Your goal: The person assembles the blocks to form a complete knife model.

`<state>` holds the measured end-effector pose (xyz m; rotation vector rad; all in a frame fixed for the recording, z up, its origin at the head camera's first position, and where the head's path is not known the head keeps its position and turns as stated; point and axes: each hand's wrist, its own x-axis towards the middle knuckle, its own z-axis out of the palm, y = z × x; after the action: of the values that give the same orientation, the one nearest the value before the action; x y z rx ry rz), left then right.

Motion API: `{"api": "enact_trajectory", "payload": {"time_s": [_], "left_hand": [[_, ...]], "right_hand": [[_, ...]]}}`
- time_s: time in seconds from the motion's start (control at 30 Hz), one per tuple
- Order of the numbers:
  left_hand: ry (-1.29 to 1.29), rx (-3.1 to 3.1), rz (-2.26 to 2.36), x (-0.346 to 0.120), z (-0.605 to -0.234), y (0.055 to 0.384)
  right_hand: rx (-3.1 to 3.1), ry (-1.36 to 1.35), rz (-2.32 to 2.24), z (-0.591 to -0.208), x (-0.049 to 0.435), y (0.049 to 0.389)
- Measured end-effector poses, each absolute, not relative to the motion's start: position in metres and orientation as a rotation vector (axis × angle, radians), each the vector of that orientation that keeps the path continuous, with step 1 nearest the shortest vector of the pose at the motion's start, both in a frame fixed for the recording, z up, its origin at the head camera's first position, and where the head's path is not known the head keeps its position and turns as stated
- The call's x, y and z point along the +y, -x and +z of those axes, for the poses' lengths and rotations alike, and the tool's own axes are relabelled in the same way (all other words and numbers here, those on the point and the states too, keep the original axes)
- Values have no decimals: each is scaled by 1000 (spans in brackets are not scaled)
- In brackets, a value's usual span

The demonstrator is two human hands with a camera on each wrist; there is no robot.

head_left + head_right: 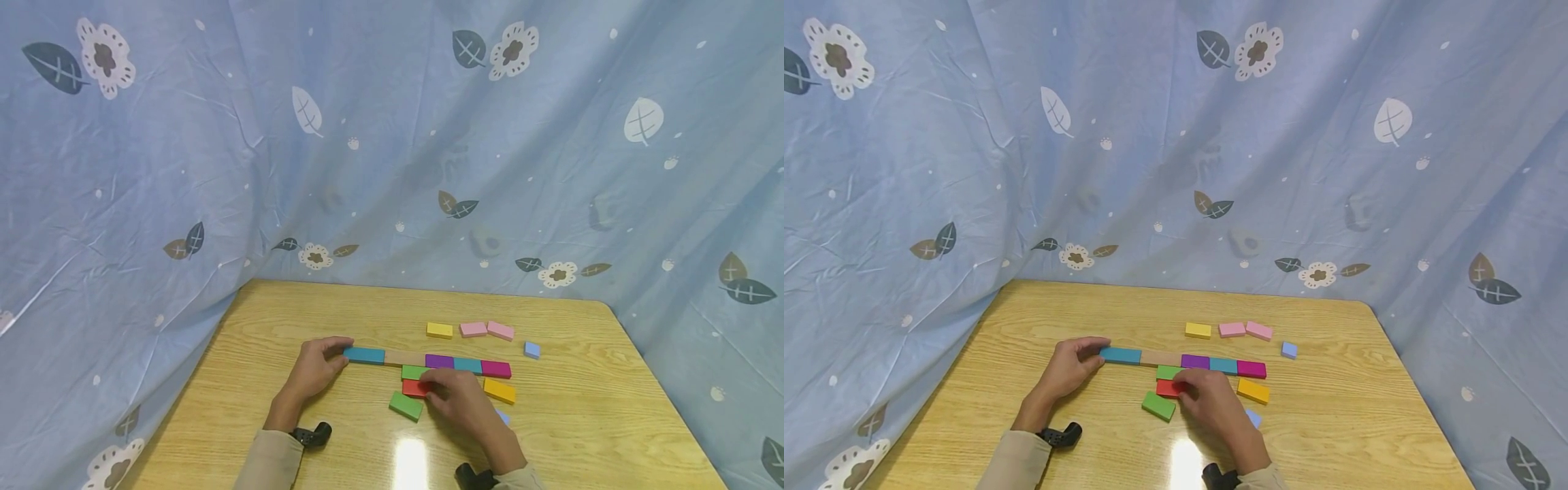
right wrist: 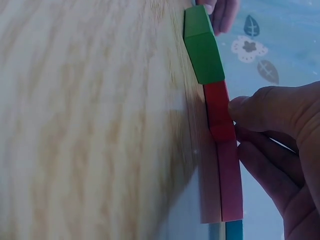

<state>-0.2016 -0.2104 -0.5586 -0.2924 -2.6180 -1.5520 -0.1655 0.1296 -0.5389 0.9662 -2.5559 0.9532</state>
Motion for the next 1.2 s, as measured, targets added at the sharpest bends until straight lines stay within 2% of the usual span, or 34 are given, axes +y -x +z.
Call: {"api": "enact_trajectory", "payload": {"time_s": [1.2], "left_hand": [[271, -2616, -1602, -211, -558, 203]], "right_hand": [[-2624, -907, 885, -538, 124, 167]]}}
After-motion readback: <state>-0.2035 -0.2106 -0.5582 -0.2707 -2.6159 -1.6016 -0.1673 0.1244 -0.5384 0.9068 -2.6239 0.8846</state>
